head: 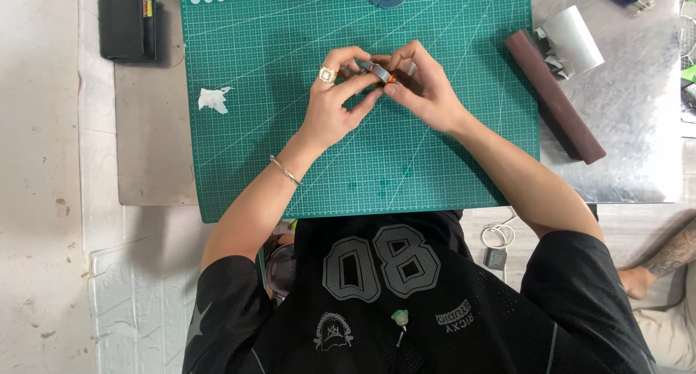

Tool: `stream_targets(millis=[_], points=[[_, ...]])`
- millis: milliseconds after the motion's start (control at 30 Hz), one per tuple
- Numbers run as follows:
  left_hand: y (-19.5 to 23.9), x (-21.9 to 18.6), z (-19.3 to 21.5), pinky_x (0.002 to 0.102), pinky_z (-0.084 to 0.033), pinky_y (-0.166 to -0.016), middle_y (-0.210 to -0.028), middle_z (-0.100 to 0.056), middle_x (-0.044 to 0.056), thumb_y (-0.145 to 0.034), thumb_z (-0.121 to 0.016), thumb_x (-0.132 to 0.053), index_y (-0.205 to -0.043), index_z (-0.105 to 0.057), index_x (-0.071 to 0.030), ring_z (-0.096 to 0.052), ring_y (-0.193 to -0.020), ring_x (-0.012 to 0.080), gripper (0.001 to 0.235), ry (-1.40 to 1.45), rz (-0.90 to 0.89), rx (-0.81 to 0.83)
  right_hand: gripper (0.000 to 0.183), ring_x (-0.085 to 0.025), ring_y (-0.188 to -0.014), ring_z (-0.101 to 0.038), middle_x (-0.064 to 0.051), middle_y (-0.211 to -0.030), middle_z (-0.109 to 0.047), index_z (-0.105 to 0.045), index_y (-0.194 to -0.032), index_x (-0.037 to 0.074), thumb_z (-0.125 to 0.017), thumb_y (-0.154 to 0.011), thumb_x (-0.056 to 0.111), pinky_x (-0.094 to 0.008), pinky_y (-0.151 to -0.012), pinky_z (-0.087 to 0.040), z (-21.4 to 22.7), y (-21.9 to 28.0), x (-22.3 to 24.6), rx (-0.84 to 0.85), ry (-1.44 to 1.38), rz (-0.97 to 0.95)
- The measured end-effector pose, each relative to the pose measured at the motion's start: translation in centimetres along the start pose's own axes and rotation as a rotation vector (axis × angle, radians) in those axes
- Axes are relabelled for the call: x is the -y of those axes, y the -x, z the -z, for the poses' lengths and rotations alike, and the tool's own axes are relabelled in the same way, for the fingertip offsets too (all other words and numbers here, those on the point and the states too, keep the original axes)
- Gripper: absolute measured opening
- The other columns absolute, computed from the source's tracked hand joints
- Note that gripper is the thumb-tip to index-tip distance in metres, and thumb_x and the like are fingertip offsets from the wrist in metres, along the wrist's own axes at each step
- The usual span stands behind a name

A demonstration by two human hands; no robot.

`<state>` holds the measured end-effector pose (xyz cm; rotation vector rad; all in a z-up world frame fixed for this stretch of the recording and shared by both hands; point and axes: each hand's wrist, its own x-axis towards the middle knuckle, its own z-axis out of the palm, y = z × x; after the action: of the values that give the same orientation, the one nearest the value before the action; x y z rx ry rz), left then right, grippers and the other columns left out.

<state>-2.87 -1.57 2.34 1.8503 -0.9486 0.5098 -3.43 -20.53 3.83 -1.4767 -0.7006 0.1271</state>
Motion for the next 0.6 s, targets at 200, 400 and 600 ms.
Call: stream_targets(millis=[200, 400, 600], points=[[0.2, 0.2, 0.1, 0.033, -0.050, -0.078, -0.115, -0.044, 0.008, -0.090, -0.068, -0.004, -0.094, -0.067, -0.004, -0.050, -0.084, 0.0210, 0.004, 0.013, 0.002, -0.013, 0.025, -0.034, -0.121, -0.053, -0.026, -0.129, -0.049, -0.038, -0.107, 0.007, -0.059, -0.093, 0.011, -0.042, -0.104, -0.045, 0.2, -0.1, 1.3, -0.014, 0.142, -0.003], [0.0, 0.1, 0.3, 0.032, -0.048, -0.074, -0.112, -0.045, 0.010, -0.092, -0.064, -0.008, -0.093, -0.065, -0.003, -0.050, -0.080, 0.0210, 0.006, 0.005, -0.006, -0.037, 0.030, -0.037, -0.127, -0.047, -0.026, -0.126, -0.051, -0.042, -0.110, 0.001, -0.064, -0.092, 0.011, -0.043, -0.105, -0.044, 0.2, -0.1, 1.1, -0.110, 0.276, 0.071], [-0.6, -0.8, 0.5, 0.036, -0.048, -0.077, -0.096, -0.048, 0.012, -0.098, -0.045, -0.019, -0.086, -0.052, 0.001, -0.056, -0.089, 0.0264, 0.025, 0.086, 0.050, 0.101, 0.035, -0.030, -0.121, -0.042, -0.021, -0.131, -0.047, -0.049, -0.112, -0.002, -0.071, -0.085, -0.002, -0.034, -0.087, -0.052, 0.8, 0.0, 0.7, -0.139, 0.694, 0.119]])
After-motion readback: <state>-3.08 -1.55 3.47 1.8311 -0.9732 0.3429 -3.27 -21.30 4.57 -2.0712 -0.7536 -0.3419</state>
